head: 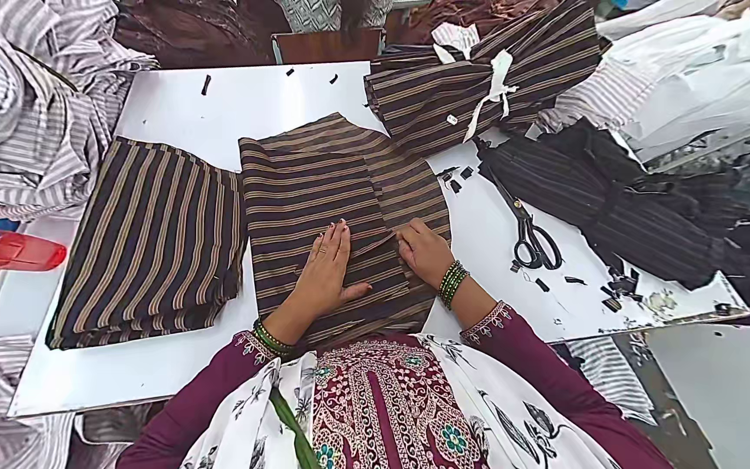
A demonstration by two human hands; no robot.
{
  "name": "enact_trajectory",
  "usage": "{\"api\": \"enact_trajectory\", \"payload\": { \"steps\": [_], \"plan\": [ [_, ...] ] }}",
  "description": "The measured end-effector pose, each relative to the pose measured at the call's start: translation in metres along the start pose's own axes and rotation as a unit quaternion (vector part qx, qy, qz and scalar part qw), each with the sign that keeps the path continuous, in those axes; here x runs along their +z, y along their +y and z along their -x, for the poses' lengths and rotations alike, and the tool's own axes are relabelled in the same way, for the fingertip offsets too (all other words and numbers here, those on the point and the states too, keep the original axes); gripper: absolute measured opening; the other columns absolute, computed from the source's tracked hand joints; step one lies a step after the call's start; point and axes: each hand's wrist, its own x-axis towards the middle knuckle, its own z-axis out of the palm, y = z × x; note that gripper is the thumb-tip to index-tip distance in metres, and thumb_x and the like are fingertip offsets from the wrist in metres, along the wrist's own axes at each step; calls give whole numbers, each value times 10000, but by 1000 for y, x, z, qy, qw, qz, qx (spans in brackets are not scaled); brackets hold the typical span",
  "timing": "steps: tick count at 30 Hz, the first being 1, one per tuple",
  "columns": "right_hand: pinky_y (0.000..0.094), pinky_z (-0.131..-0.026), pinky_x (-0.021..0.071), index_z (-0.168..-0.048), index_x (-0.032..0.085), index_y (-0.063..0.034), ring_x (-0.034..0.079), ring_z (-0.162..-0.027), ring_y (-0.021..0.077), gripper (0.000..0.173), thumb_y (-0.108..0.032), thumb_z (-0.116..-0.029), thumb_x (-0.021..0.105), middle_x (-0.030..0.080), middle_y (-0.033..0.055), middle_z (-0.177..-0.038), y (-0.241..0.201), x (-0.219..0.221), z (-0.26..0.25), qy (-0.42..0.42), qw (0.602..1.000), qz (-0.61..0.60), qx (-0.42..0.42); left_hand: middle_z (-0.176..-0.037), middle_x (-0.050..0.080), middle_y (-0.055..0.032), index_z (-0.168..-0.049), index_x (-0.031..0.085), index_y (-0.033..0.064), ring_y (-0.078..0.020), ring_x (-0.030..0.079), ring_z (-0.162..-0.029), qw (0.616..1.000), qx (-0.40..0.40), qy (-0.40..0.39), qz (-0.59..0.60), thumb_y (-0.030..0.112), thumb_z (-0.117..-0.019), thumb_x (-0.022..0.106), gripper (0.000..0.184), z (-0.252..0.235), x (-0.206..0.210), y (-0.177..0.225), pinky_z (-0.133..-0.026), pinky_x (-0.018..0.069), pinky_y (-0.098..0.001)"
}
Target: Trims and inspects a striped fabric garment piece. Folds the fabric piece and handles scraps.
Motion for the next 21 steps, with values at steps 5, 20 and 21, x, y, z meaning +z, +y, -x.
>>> {"api": "enact_trajectory", "payload": {
  "steps": [5, 20, 21],
  "plan": [
    [534, -859, 552, -1174, 725, 22, 685, -993, 385, 324, -148, -1049, 480, 668, 242, -1125, 1, 0, 1, -9, 999, -39, -29, -1644, 249, -296, -1563, 239, -127, -435, 231, -1544, 1000, -16, -9, 6, 724, -982, 320, 1033, 0, -1, -1, -1237, 174, -596],
    [487, -1000, 471, -1237, 585, 63, 613, -1131, 337, 339, -223, -1097, 471, 600, 235, -1233, -32, -18, -22, -179, 974, -86, 108, -1601, 338, -307, -1541, 286, -138, -429, 313, -1515, 999, -16, 14, 36, 463, -1009, 509, 834, 0, 1, -2, -1235, 205, -571],
    [517, -1014, 467, -1284, 576, 63, 609, -1161, 363, 387, -264, -1089, 507, 589, 244, -1269, -34, -18, -24, -195, 972, -56, 119, -1599, 340, -311, -1540, 290, -138, -431, 317, -1512, 999, -15, 19, 38, 441, -1016, 500, 809, 0, 2, -2, -1232, 210, -575]
  ]
}}
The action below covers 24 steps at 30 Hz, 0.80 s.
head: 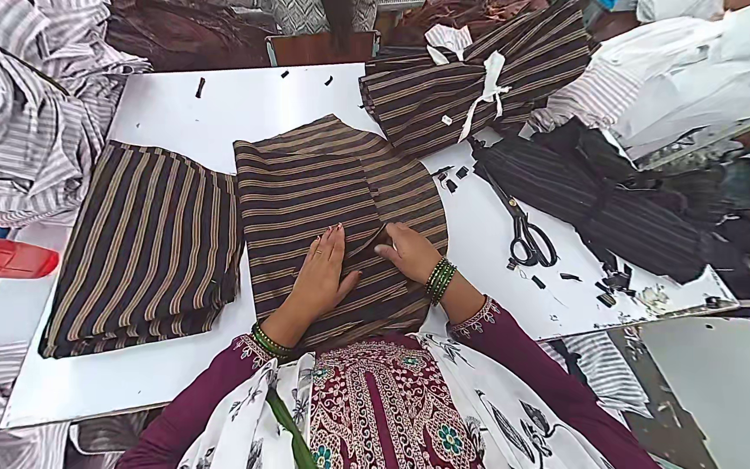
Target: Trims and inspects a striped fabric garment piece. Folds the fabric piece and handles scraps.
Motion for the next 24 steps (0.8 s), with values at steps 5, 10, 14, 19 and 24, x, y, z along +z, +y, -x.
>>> {"api": "enact_trajectory", "payload": {
  "steps": [5, 10, 14, 19, 24],
  "plan": [
    [490, -991, 469, -1200, 611, 60, 613, -1106, 334, 289, -176, -1087, 490, 598, 228, -1199, -7, -4, 1, -31, 1000, -3, 0, -1594, 351, -310, -1538, 292, -142, -433, 330, -1506, 1000, 6, 16, -7, 366, -1023, 480, 748, 0, 2, -1, -1227, 225, -573],
    [215, -548, 438, -1135, 535, 12, 467, -541, 62, 223, -199, -1102, 471, 513, 42, -806, 6, 2, 4, -21, 975, -222, -25, -1580, 374, -313, -1527, 305, -151, -435, 359, -1491, 999, 13, 35, 1, 373, -1006, 510, 767, 1, 3, -3, -1222, 242, -570],
    [164, -529, 416, -1031, 612, 11, 452, -524, 14, 92, -70, -1034, 569, 533, 3, -754, 9, 10, 0, 41, 948, -315, -20, -1580, 367, -318, -1529, 290, -158, -442, 369, -1483, 999, 18, 46, 5, 376, -978, 548, 809, 1, 3, -3, -1215, 258, -572],
    [449, -847, 497, -1125, 651, 28, 627, -910, 260, 181, -47, -978, 575, 661, 165, -973, 2, 11, -2, 95, 986, -134, 11, -1606, 271, -360, -1539, 231, -174, -485, 280, -1512, 999, -22, 19, -43, 578, -958, 515, 992, 5, 1, 0, -1217, 203, -613],
    [499, -921, 493, -1234, 619, 38, 644, -1012, 326, 277, -41, -976, 555, 670, 205, -1058, 4, 6, 1, 77, 994, -73, 38, -1655, 160, -330, -1569, 198, -134, -474, 135, -1557, 988, -23, -133, -78, 695, -956, 448, 1061, 16, -18, 18, -1228, 95, -641]
  ]
}}
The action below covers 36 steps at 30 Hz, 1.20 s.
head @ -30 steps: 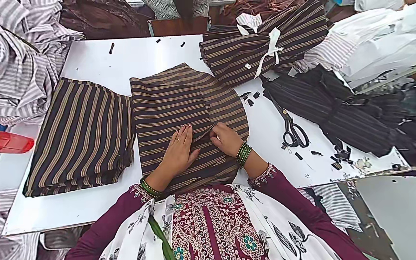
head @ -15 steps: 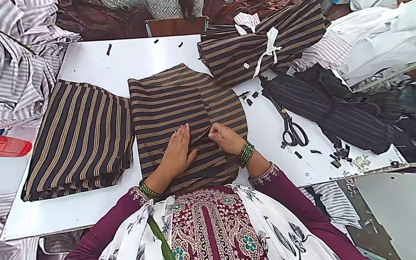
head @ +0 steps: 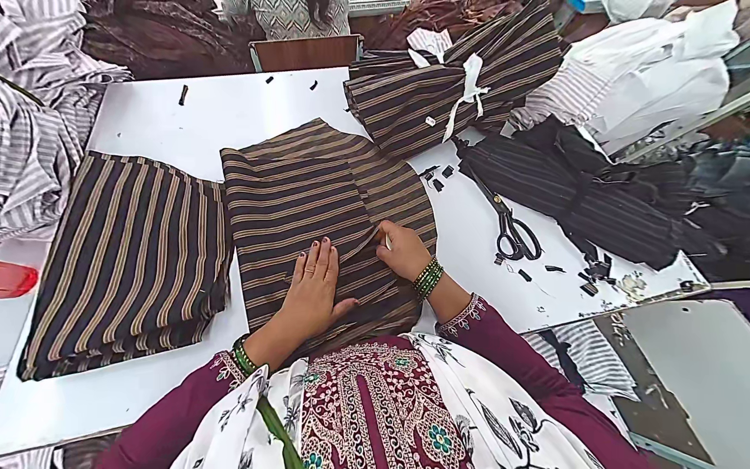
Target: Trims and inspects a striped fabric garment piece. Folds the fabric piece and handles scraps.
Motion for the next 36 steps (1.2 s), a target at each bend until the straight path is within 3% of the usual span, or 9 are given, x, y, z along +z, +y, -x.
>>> {"api": "enact_trajectory", "payload": {
  "steps": [6, 11, 14, 17, 18, 21, 23, 31, 36],
  "plan": [
    [479, -938, 491, -1283, 596, 29, 612, -1052, 316, 356, -105, -956, 640, 620, 226, -1186, 20, -3, 5, 44, 995, -92, -9, -1704, 72, -236, -1612, 159, -48, -403, 55, -1585, 984, 80, -151, -46, 655, -981, 487, 1000, -27, -23, 11, -1240, 63, -611],
    [249, -641, 531, -1476, 378, 2, 616, -734, 100, 580, 80, -926, 545, 625, 128, -1071, 36, -2, 17, 127, 940, -317, -16, -1682, 220, -216, -1554, 414, 41, -418, 136, -1571, 976, 144, -162, -31, 596, -1016, 482, 776, -63, -42, 8, -1233, 112, -632],
    [218, -687, 575, -1244, 545, 54, 648, -722, 59, 344, 110, -913, 620, 645, 65, -895, 32, 5, 21, 193, 892, -407, -35, -1585, 432, -185, -1236, 726, 85, -400, 248, -1542, 978, 186, -90, 42, 401, -1049, 543, 411, -94, -40, -3, -1224, 175, -625],
    [217, -725, 596, -1057, 617, 61, 680, -743, 46, 148, 96, -913, 625, 684, 41, -875, 27, 18, 18, 219, 877, -423, -65, -1499, 527, -196, -985, 776, 64, -407, 294, -1519, 972, 183, -49, 137, 153, -970, 677, 134, -116, -32, -8, -1210, 196, -631],
    [211, -729, 593, -1033, 624, 56, 675, -745, 38, 122, 82, -914, 626, 682, 35, -876, 27, 22, 16, 224, 877, -419, -73, -1537, 489, -189, -969, 776, 60, -397, 239, -1543, 970, 166, -59, 167, 129, -955, 700, 104, -119, -30, -7, -1221, 133, -642],
    [155, -673, 519, -1033, 673, 34, 605, -695, -22, 159, 2, -878, 659, 674, -6, -819, 33, 35, 9, 241, 896, -357, -111, -1655, 336, -123, -1016, 785, 64, -363, 89, -1583, 974, 104, -92, 179, 169, -925, 759, 141, -122, -31, -1, -1214, -1, -666],
    [115, -595, 427, -1154, 658, 58, 496, -612, -56, 301, -34, -867, 648, 597, -40, -740, 35, 39, 7, 242, 916, -297, -118, -1692, 255, -109, -1047, 786, 66, -370, 19, -1588, 977, 80, -108, 165, 207, -900, 794, 204, -122, -33, 2, -1192, -47, -692],
    [161, -560, 385, -1138, 686, 44, 438, -569, -7, 288, -86, -886, 633, 534, -26, -658, 28, 41, 1, 245, 949, -154, -123, -1728, 139, -64, -1232, 741, 87, -360, -45, -1590, 979, 45, -132, 149, 251, -855, 842, 423, -127, -33, 7, -1179, -89, -703],
    [174, -560, 379, -1077, 691, 52, 428, -567, -8, 278, -92, -850, 620, 516, -37, -639, 28, 43, 8, 248, 951, -139, -118, -1722, 142, -104, -1165, 763, 100, -384, -57, -1585, 977, 54, -131, 157, 260, -850, 847, 363, -126, -36, 7, -1166, -91, -719]
  ]
}}
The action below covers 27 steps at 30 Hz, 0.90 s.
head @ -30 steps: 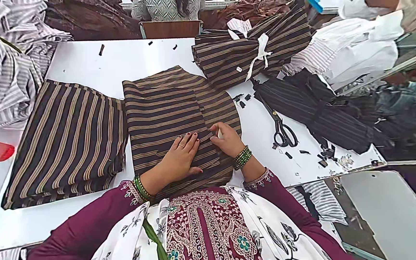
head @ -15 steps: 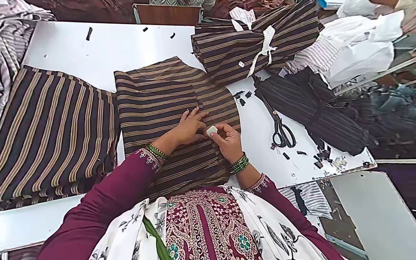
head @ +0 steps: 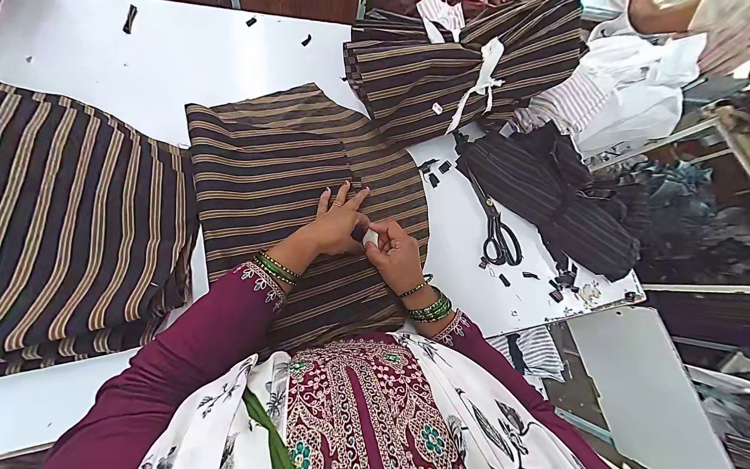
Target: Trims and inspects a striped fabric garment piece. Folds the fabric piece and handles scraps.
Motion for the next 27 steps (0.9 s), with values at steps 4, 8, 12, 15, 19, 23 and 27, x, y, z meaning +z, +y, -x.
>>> {"api": "enact_trajectory", "payload": {
  "steps": [4, 8, 12, 15, 19, 23, 27],
  "plan": [
    [106, -541, 356, -1082, 679, 70, 416, -560, -73, 295, -54, -818, 635, 504, -96, -653, 4, -6, 11, 1, 994, -106, 29, -1718, 136, -132, -1071, 776, 121, -403, -63, -1580, 1000, 7, 3, 15, 197, -840, 854, 255, 2, -1, 1, -1161, -95, -722],
    [128, -540, 443, -1041, 622, 19, 511, -548, -43, 220, 52, -824, 640, 572, -83, -665, 7, -8, 3, 65, 963, -249, 73, -1718, 135, -131, -1081, 778, 135, -393, -64, -1582, 1000, 4, 4, 8, 193, -847, 846, 250, 1, -1, 2, -1163, -100, -716],
    [128, -544, 414, -1097, 639, 50, 467, -546, -41, 264, 8, -837, 658, 541, -66, -664, 7, -2, -6, 31, 981, -186, 48, -1723, 134, -107, -1162, 753, 88, -380, -66, -1585, 1000, -1, 0, -5, 221, -858, 839, 343, 0, 1, 1, -1169, -101, -709],
    [142, -550, 379, -1124, 662, 57, 424, -548, -32, 279, -48, -867, 638, 504, -57, -640, 2, 3, -8, -1, 997, -77, 18, -1728, 123, -89, -1239, 729, 66, -376, -60, -1586, 1000, -4, 0, -10, 246, -854, 844, 440, -1, 2, -1, -1175, -92, -708],
    [139, -546, 343, -1048, 677, 63, 389, -554, -41, 257, -80, -843, 616, 469, -74, -625, 4, -1, 2, -9, 999, -43, -10, -1728, 113, -95, -1180, 755, 107, -378, -74, -1584, 1000, -6, -5, 0, 239, -848, 849, 369, 0, 0, 0, -1169, -103, -710],
    [104, -526, 322, -1053, 682, 71, 381, -551, -78, 273, -46, -815, 618, 473, -109, -644, 5, -9, 11, -19, 994, -110, 14, -1725, 117, -111, -1102, 770, 151, -381, -76, -1583, 1000, -4, -6, 9, 199, -848, 849, 271, 0, -1, 1, -1164, -111, -713],
    [120, -531, 383, -1052, 660, 43, 435, -540, -59, 225, -1, -833, 635, 517, -95, -648, 6, -5, 0, 12, 982, -184, 48, -1724, 128, -103, -1116, 757, 110, -379, -65, -1585, 1000, -6, -3, 2, 203, -855, 842, 290, 1, -1, 2, -1169, -102, -707]
  ]
}}
